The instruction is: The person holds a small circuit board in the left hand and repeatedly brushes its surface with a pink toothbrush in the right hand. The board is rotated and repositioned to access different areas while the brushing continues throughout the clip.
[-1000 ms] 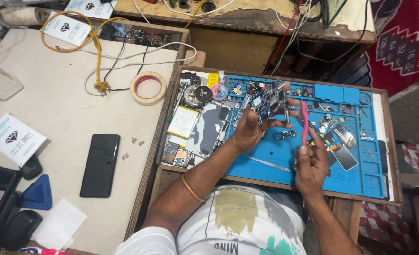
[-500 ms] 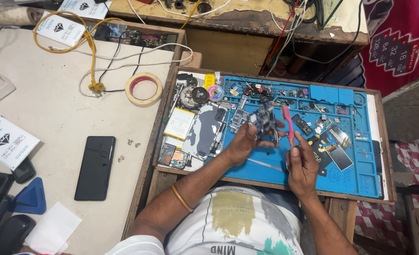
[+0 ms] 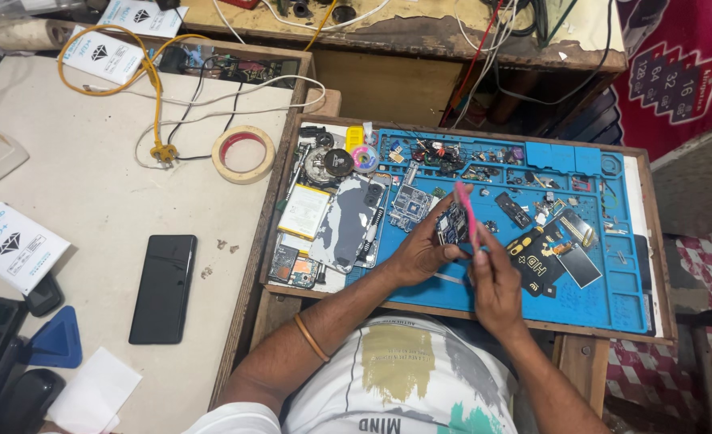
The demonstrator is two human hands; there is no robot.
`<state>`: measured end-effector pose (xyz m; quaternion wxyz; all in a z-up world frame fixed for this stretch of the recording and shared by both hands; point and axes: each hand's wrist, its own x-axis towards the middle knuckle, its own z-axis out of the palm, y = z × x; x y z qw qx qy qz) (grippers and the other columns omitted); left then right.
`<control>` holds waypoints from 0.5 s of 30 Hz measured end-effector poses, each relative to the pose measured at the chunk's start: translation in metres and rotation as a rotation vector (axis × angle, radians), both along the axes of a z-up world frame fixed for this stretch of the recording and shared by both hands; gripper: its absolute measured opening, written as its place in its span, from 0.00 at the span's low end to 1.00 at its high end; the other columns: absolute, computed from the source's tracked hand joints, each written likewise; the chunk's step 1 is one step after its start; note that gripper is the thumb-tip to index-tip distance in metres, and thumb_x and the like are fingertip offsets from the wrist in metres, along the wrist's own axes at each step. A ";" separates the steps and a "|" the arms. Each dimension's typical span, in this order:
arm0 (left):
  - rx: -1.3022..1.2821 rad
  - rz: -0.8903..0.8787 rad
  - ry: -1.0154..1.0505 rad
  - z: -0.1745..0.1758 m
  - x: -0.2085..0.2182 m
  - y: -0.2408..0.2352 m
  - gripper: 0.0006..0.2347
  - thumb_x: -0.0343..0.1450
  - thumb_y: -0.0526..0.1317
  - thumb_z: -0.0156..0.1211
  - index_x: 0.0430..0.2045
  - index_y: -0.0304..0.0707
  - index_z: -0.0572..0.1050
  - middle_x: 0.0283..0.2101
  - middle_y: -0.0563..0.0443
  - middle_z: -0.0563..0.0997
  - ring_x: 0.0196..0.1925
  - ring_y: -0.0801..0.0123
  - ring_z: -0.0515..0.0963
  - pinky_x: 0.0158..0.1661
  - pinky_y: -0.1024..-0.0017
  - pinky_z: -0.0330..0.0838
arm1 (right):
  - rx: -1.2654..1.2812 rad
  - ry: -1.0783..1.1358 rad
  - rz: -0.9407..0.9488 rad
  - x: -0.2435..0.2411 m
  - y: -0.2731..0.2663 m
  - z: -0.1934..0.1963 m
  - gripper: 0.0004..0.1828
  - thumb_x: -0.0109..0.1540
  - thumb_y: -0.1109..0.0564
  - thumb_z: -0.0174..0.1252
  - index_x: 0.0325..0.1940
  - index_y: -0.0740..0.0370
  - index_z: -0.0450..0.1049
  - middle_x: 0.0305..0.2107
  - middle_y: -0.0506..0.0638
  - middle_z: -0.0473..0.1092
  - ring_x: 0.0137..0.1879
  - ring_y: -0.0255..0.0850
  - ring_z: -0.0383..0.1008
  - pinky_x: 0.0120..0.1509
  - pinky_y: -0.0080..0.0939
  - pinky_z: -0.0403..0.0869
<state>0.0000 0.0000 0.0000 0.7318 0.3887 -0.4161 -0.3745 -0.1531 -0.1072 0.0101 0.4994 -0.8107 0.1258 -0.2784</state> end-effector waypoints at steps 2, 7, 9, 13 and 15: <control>0.018 0.103 -0.134 -0.001 -0.001 -0.001 0.49 0.66 0.67 0.63 0.79 0.45 0.45 0.66 0.42 0.67 0.67 0.57 0.69 0.67 0.58 0.69 | 0.095 0.002 0.000 0.001 -0.001 0.001 0.25 0.74 0.55 0.44 0.76 0.60 0.61 0.22 0.43 0.62 0.27 0.29 0.59 0.30 0.32 0.62; 0.135 0.031 -0.067 0.013 0.001 0.004 0.53 0.61 0.70 0.67 0.77 0.46 0.45 0.56 0.43 0.74 0.61 0.56 0.78 0.62 0.56 0.76 | -0.080 -0.052 0.130 -0.005 0.006 -0.001 0.24 0.73 0.55 0.44 0.75 0.60 0.60 0.21 0.41 0.62 0.26 0.27 0.61 0.30 0.30 0.63; 0.154 0.061 -0.174 0.018 0.002 0.007 0.53 0.61 0.70 0.67 0.77 0.47 0.47 0.57 0.43 0.76 0.62 0.57 0.78 0.63 0.57 0.75 | -0.013 -0.029 0.124 -0.005 0.007 -0.003 0.24 0.73 0.56 0.43 0.75 0.60 0.60 0.20 0.41 0.62 0.26 0.26 0.60 0.30 0.30 0.62; 0.164 0.099 -0.240 0.024 0.001 0.007 0.53 0.60 0.70 0.67 0.77 0.48 0.48 0.57 0.43 0.75 0.61 0.58 0.78 0.63 0.57 0.75 | 0.096 0.001 0.103 -0.002 0.004 -0.007 0.25 0.73 0.57 0.42 0.76 0.60 0.60 0.21 0.41 0.61 0.26 0.27 0.58 0.30 0.30 0.61; 0.144 0.113 -0.257 0.023 0.001 0.007 0.52 0.61 0.71 0.67 0.77 0.48 0.49 0.57 0.43 0.76 0.62 0.58 0.78 0.64 0.57 0.76 | 0.082 -0.036 0.130 0.000 0.003 -0.009 0.25 0.74 0.56 0.42 0.76 0.60 0.59 0.21 0.40 0.61 0.26 0.26 0.58 0.29 0.30 0.61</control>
